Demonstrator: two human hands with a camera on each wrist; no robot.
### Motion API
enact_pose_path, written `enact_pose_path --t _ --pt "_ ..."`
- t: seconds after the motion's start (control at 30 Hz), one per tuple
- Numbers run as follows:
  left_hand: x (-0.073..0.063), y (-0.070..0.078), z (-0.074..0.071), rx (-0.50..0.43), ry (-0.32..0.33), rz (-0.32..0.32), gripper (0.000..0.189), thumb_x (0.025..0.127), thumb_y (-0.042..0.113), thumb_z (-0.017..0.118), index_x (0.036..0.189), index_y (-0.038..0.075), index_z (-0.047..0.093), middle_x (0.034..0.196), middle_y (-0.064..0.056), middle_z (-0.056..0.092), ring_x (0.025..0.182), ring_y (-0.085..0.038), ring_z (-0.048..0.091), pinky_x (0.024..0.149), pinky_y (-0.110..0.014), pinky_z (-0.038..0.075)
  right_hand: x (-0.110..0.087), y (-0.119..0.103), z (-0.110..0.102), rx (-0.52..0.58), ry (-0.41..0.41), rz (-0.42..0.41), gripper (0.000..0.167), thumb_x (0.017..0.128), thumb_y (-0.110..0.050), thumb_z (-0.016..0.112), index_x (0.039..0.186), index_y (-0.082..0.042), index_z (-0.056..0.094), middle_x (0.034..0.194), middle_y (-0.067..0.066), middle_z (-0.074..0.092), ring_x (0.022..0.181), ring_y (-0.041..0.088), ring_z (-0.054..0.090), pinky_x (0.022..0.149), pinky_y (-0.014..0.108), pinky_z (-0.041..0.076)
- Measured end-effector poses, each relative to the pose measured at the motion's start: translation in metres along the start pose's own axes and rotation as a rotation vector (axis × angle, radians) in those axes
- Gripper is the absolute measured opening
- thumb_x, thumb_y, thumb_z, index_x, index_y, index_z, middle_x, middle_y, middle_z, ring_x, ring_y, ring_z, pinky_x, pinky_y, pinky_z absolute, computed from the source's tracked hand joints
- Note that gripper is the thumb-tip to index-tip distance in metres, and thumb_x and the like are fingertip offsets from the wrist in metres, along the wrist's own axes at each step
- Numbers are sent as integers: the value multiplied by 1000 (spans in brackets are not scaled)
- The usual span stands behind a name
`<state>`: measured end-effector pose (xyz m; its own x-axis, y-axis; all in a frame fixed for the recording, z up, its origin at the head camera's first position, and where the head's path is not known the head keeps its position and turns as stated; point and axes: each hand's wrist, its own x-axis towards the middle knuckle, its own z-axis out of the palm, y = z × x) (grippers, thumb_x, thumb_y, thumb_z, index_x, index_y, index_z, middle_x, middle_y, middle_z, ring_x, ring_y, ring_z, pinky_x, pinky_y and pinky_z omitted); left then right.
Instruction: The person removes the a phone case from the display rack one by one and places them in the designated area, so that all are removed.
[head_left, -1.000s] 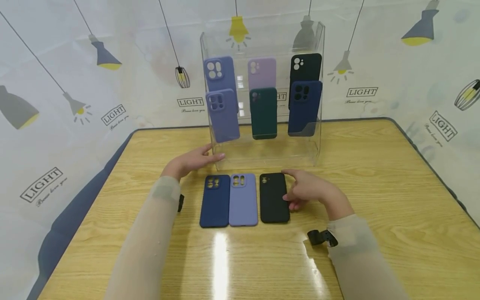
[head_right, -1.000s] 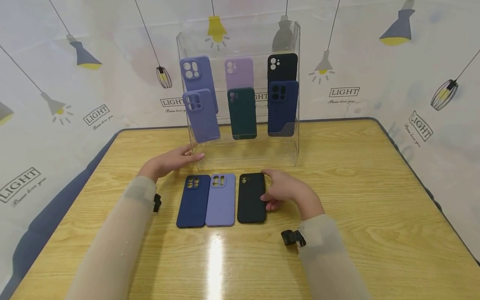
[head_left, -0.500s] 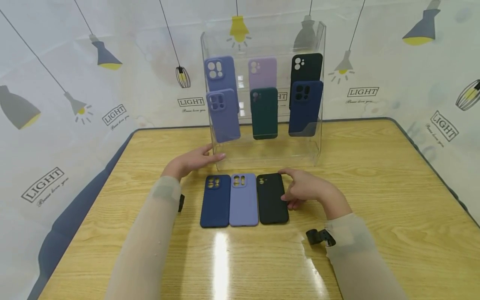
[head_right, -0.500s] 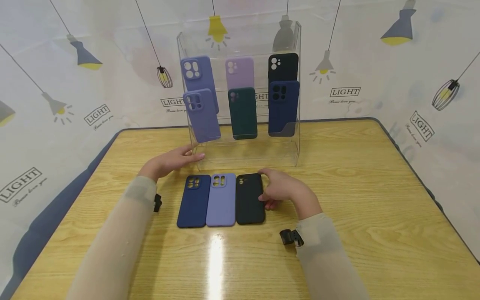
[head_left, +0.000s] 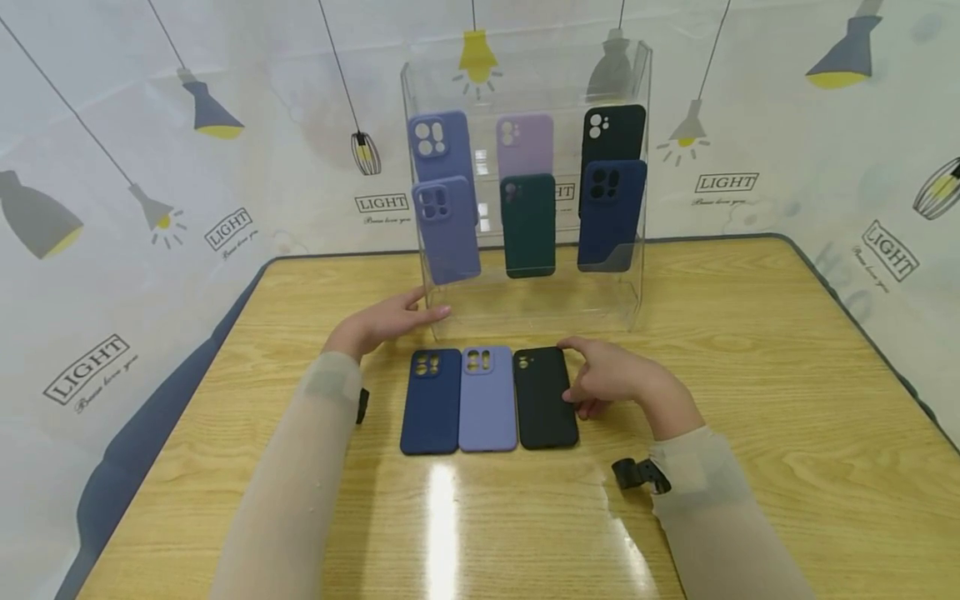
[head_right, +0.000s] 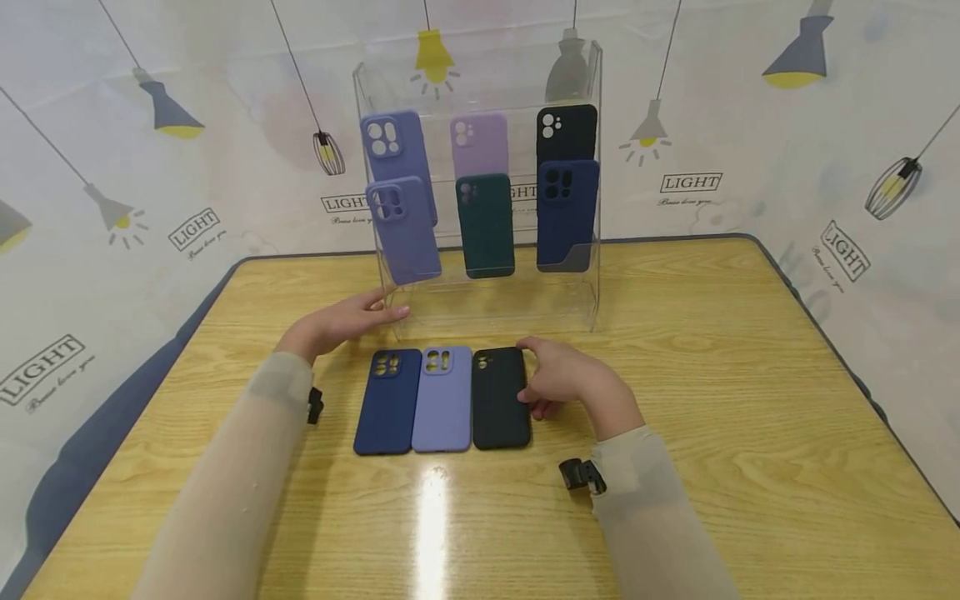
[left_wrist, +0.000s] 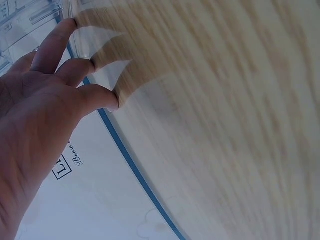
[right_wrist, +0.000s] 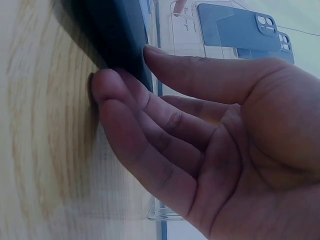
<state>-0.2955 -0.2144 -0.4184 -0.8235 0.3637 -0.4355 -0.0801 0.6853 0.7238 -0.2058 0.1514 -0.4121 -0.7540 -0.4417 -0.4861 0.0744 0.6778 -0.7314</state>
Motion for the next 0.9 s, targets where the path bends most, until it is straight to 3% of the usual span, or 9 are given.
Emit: enact_pose_path --t 0.63,0.9 --pt "2 -1 0 -2 -8 -11 105 96 78 57 173 32 4 182 -9 5 168 -40 8 132 -69 14 -1 -2 -3 -42 58 23 77 103 -9 68 168 -8 27 84 14 79 70 20 76 73 35 66" --pt "3 -2 0 -9 -10 -14 107 94 80 59 173 33 4 182 -8 4 168 -40 8 132 -69 13 -7 -9 -16 -57 76 6 78 102 -8 68 168 -5 27 94 18 81 78 26 79 77 39 68"
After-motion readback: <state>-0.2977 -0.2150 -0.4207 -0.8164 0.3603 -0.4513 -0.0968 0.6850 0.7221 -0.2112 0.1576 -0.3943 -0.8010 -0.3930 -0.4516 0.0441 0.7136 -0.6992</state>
